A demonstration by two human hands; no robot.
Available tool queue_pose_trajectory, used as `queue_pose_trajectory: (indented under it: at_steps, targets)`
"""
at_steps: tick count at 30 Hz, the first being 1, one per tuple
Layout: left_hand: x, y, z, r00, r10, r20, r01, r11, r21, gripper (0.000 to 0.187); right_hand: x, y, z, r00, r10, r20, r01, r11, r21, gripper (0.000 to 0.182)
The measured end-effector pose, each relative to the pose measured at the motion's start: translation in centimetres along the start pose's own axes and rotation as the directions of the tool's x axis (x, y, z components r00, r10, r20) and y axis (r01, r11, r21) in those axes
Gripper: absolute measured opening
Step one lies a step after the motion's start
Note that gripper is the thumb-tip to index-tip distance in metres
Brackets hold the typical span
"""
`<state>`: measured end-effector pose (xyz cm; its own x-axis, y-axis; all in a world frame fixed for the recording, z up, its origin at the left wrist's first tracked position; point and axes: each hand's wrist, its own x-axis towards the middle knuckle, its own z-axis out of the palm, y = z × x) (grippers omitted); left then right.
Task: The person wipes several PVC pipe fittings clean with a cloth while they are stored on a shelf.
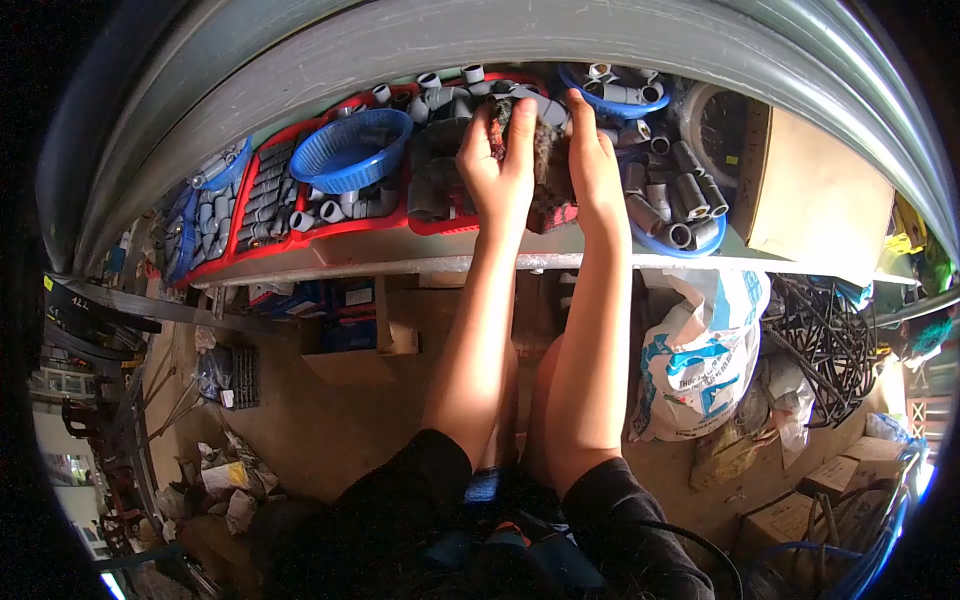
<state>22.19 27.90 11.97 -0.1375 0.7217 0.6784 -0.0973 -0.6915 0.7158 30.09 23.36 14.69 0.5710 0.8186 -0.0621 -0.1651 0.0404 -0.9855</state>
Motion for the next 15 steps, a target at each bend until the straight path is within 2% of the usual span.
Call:
queue_pose_trajectory:
  at_steps: [3,6,8,9,10,11,13,15]
  targets:
    - [0.2,0.0,-0.3,0.999,-0.051,0.001,0.051,0.998,-0.040,0.019,-0.5,-0.3,0.3,0.999,0.031,0.035,-0.034,0.995,0.094,0.055]
    - [0.1,0.4,-0.5,0.996,-0.034,0.088,0.042,0.994,-0.096,0.029,0.0,0.0,0.0,0.989,0.144,0.034,-0.146,0.987,0.066,0.055]
    - [0.2,1.1,-0.6,0.989,0.024,0.143,-0.010,0.996,-0.092,0.045,-0.6,-0.2,-0.1,0.986,0.086,0.143,-0.119,0.963,0.244,0.048]
    - [0.3,1.3,-0.5,0.989,0.024,0.144,-0.009,0.995,-0.103,0.042,-0.9,-0.4,0.0,0.980,0.050,0.193,-0.113,0.937,0.330,0.045]
    - [0.4,1.5,-0.5,0.989,0.028,0.143,-0.016,0.996,-0.091,0.039,-0.2,-0.3,0.0,0.980,0.132,0.151,-0.176,0.924,0.339,0.045]
    - [0.5,1.7,-0.5,0.989,0.034,0.143,-0.022,0.997,-0.079,0.037,-0.2,-0.2,0.0,0.977,0.148,0.156,-0.193,0.925,0.328,0.045]
    - [0.4,1.9,-0.9,0.992,0.051,0.113,-0.058,0.997,0.055,0.034,-0.1,-0.2,0.3,0.970,0.181,0.164,-0.225,0.924,0.308,0.046]
    - [0.2,2.2,-1.1,0.997,0.078,0.027,-0.079,0.996,0.051,0.030,1.4,1.3,0.8,0.957,0.137,0.257,-0.222,0.913,0.341,0.047]
